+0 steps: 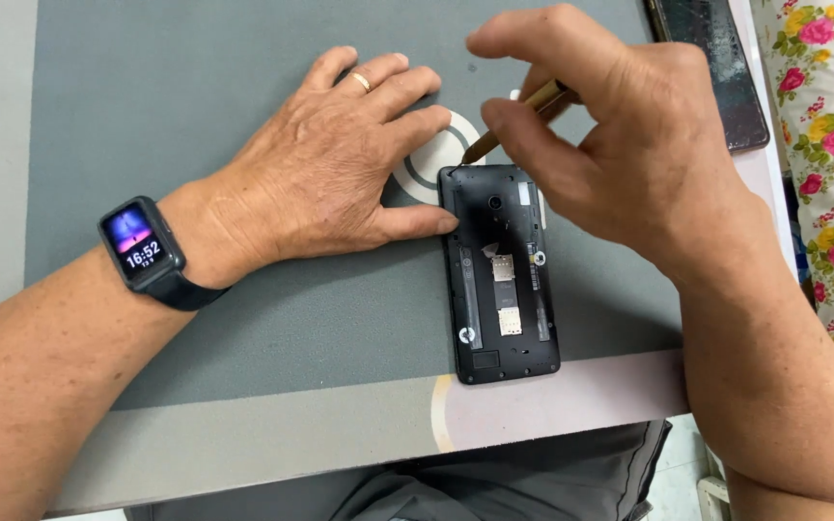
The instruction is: The person uses a small brush to clean the back surface of a disassembled smartphone. They sweep away dust and debris from the camera module area and the edges of the device's internal frame.
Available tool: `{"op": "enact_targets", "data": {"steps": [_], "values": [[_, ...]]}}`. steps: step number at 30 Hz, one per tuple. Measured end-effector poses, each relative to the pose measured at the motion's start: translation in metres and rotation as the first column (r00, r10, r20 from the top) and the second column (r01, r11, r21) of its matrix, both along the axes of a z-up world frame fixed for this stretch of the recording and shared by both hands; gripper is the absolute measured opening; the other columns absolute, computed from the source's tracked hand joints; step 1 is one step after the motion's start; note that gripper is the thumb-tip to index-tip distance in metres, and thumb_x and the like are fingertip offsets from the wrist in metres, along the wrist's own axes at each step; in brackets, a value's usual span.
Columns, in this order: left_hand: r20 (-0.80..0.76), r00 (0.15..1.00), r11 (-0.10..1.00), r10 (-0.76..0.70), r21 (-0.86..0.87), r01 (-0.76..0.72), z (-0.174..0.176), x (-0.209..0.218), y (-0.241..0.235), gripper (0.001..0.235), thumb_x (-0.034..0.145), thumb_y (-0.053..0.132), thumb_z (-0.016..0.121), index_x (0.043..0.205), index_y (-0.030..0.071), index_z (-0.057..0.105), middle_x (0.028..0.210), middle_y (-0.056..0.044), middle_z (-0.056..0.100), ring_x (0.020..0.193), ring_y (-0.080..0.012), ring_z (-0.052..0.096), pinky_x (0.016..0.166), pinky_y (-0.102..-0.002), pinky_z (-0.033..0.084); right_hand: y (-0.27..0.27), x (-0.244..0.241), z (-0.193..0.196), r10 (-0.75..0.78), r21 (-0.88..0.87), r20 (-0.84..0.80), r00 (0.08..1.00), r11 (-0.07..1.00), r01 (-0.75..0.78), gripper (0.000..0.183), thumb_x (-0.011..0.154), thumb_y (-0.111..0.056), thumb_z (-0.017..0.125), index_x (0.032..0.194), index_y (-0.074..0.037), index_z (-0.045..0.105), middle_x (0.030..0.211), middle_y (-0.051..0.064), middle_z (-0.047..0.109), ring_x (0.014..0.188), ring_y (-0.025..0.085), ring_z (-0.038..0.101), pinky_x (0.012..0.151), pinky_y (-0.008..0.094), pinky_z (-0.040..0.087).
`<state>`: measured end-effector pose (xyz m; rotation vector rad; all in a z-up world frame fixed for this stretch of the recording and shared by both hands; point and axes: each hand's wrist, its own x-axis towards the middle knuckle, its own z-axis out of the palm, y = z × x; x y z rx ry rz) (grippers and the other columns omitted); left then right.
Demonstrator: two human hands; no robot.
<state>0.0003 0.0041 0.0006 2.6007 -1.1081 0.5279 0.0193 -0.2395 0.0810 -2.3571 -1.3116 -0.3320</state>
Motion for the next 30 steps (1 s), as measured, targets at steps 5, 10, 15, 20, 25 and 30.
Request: {"op": "enact_targets", "data": {"steps": [5, 10, 15, 20, 25, 30], "values": [[-0.013, 1.000, 1.000, -0.011, 0.012, 0.011, 0.003, 0.001, 0.001, 0.064, 0.092, 0.063, 0.073, 0.124, 0.009, 0.061, 0.133, -0.016, 0.057, 0.128, -0.0393, 0.053, 0.103, -0.054, 0.036, 0.002, 0.002, -0.010, -0.044, 0.058, 0.071, 0.997, 0.997, 0.040, 0.022, 0.111, 0.004, 0.082, 0.128, -0.001, 0.069, 0.091, 0.006, 0.067, 0.075, 0.018, 0.065, 0.076, 0.033, 0.048], [-0.039, 0.998, 0.998, -0.046, 0.031, 0.047, 0.006, 0.002, -0.002, 0.057, 0.092, 0.057, 0.069, 0.124, 0.010, 0.062, 0.136, -0.016, 0.058, 0.131, -0.0420, 0.053, 0.104, -0.055, 0.037, 0.005, 0.001, -0.008, -0.065, 0.089, 0.099, 0.993, 0.994, 0.056, 0.017, 0.106, 0.002, 0.071, 0.120, -0.007, 0.067, 0.093, 0.005, 0.070, 0.067, 0.020, 0.063, 0.067, 0.034, 0.045], [-0.061, 0.997, 0.997, 0.037, 0.077, -0.032, 0.006, 0.002, -0.001, 0.063, 0.086, 0.055, 0.069, 0.134, 0.014, 0.062, 0.138, -0.008, 0.061, 0.126, -0.0344, 0.056, 0.109, -0.060, 0.038, 0.008, -0.004, 0.002, 0.140, 0.116, -0.077, 0.987, 0.985, -0.131, 0.049, 0.090, 0.008, 0.052, 0.137, -0.007, 0.050, 0.114, 0.007, 0.069, 0.101, 0.024, 0.072, 0.085, 0.038, 0.053], [-0.049, 0.998, 0.996, 0.041, 0.077, -0.037, 0.006, 0.001, -0.002, 0.067, 0.087, 0.056, 0.069, 0.139, 0.014, 0.061, 0.141, -0.013, 0.059, 0.133, -0.0375, 0.056, 0.110, -0.059, 0.038, 0.003, 0.002, 0.000, 0.092, 0.099, -0.082, 0.992, 0.992, -0.084, 0.044, 0.095, 0.004, 0.054, 0.137, -0.010, 0.049, 0.103, 0.002, 0.067, 0.082, 0.024, 0.065, 0.072, 0.038, 0.047], [-0.070, 0.996, 0.993, 0.060, 0.102, -0.053, 0.006, 0.001, -0.001, 0.068, 0.089, 0.060, 0.068, 0.134, 0.009, 0.060, 0.143, -0.016, 0.058, 0.135, -0.0412, 0.054, 0.111, -0.059, 0.035, 0.002, 0.008, -0.008, 0.067, 0.114, -0.014, 0.998, 0.991, -0.065, 0.034, 0.098, 0.004, 0.063, 0.129, -0.008, 0.054, 0.081, 0.002, 0.063, 0.063, 0.024, 0.057, 0.062, 0.037, 0.042], [-0.043, 0.999, 0.999, 0.010, 0.048, -0.008, 0.007, -0.001, -0.001, 0.063, 0.092, 0.059, 0.070, 0.126, 0.006, 0.063, 0.141, -0.016, 0.058, 0.131, -0.0445, 0.055, 0.107, -0.057, 0.036, 0.003, 0.009, -0.015, -0.001, 0.105, 0.105, 0.995, 0.994, -0.010, 0.025, 0.106, -0.006, 0.079, 0.125, -0.007, 0.063, 0.078, 0.001, 0.066, 0.068, 0.019, 0.066, 0.068, 0.034, 0.048]]}}
